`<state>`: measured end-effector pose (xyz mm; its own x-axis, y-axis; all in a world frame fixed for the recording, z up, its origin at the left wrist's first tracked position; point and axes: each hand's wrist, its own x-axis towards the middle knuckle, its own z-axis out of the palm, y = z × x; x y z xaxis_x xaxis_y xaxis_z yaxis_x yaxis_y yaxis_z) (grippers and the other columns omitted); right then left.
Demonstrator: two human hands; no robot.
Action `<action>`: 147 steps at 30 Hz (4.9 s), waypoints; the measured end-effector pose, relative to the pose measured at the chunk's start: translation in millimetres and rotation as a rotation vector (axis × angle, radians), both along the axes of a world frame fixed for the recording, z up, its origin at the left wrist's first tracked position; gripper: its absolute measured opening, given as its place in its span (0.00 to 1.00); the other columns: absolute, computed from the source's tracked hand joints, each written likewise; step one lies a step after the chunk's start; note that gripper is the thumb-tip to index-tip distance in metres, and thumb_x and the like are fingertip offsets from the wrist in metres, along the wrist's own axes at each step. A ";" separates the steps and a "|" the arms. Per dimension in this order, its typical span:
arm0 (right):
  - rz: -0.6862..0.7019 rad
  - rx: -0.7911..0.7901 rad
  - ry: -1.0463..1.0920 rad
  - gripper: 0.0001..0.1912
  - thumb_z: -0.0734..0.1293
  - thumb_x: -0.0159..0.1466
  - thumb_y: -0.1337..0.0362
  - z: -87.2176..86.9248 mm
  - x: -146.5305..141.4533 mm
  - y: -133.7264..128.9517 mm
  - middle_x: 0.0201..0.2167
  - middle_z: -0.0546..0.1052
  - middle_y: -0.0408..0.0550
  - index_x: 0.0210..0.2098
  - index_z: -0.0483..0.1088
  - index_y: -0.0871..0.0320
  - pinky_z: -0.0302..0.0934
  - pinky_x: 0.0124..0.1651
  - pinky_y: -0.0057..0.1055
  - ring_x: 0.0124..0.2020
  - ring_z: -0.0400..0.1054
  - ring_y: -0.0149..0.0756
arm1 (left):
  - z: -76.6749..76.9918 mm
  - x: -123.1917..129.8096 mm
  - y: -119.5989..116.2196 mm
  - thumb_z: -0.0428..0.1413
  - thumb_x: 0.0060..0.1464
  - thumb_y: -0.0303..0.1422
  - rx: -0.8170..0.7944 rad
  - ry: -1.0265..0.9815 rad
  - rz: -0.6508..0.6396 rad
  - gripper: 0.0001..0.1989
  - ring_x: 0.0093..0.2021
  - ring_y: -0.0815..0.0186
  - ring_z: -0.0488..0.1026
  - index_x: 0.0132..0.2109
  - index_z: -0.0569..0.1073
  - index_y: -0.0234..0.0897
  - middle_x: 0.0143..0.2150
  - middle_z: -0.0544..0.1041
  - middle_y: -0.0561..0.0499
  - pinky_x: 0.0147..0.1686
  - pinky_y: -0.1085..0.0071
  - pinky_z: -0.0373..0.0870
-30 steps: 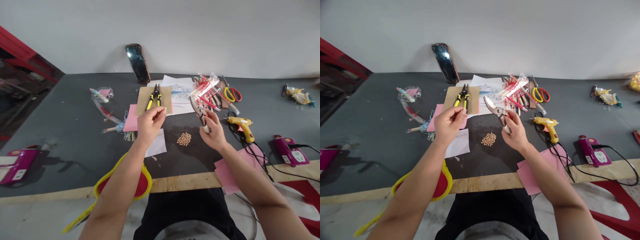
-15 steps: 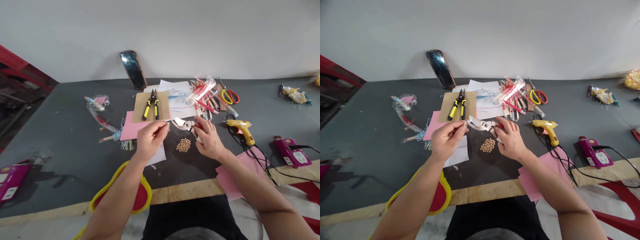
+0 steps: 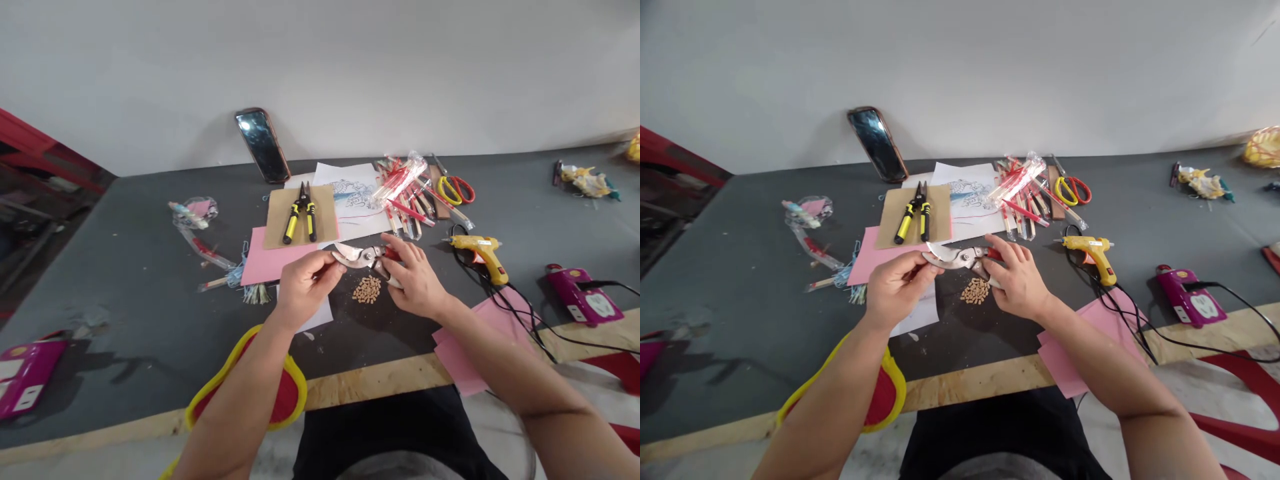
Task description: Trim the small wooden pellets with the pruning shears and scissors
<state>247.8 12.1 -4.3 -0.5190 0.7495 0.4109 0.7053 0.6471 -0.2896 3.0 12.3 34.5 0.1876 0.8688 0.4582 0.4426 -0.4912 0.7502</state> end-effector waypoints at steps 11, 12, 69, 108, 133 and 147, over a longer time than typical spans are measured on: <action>0.025 0.032 0.133 0.26 0.64 0.57 0.72 -5.9 -0.9 1.2 0.60 0.72 0.64 0.55 0.64 0.59 0.69 0.52 0.50 0.54 0.71 0.53 | -0.5 -3.2 -2.9 0.60 0.60 0.34 -0.081 -0.013 -0.011 0.08 0.24 0.69 0.73 0.34 0.79 0.37 0.26 0.80 0.51 0.23 0.75 0.68; 0.014 0.037 0.156 0.30 0.64 0.58 0.71 -7.0 -1.9 1.2 0.57 0.74 0.64 0.60 0.60 0.61 0.69 0.52 0.49 0.53 0.71 0.52 | -0.1 -3.0 -3.0 0.60 0.60 0.35 -0.085 -0.018 -0.005 0.08 0.24 0.69 0.73 0.34 0.79 0.37 0.26 0.80 0.51 0.23 0.75 0.68; -0.021 -0.073 0.001 0.28 0.64 0.61 0.69 2.0 -1.8 1.0 0.44 0.77 0.57 0.61 0.60 0.60 0.69 0.50 0.43 0.43 0.72 0.48 | 12.9 4.4 -9.7 0.59 0.63 0.40 -0.241 -0.125 -0.073 0.14 0.14 0.73 0.59 0.29 0.79 0.40 0.18 0.73 0.55 0.12 0.71 0.51; -0.004 0.052 -0.097 0.21 0.62 0.58 0.74 -5.4 -1.4 3.7 0.69 0.64 0.59 0.50 0.66 0.55 0.64 0.53 0.51 0.58 0.65 0.54 | 8.5 8.0 -12.3 0.58 0.64 0.35 -0.308 -0.168 -0.126 0.10 0.18 0.73 0.63 0.34 0.79 0.38 0.26 0.82 0.52 0.18 0.74 0.57; -0.112 -0.068 -0.008 0.33 0.62 0.61 0.69 -6.2 -4.2 3.1 0.53 0.75 0.62 0.66 0.57 0.62 0.64 0.47 0.45 0.52 0.69 0.51 | 0.0 13.1 -10.9 0.63 0.60 0.37 -0.317 -0.245 -0.035 0.07 0.22 0.71 0.70 0.38 0.80 0.39 0.27 0.81 0.52 0.21 0.74 0.66; -0.028 -0.047 -0.099 0.22 0.63 0.56 0.74 -0.1 -3.3 1.3 0.67 0.66 0.59 0.50 0.70 0.57 0.63 0.52 0.51 0.58 0.63 0.55 | 6.3 9.3 -10.6 0.61 0.62 0.40 -0.397 -0.240 -0.132 0.11 0.27 0.64 0.78 0.35 0.79 0.39 0.27 0.82 0.49 0.21 0.72 0.69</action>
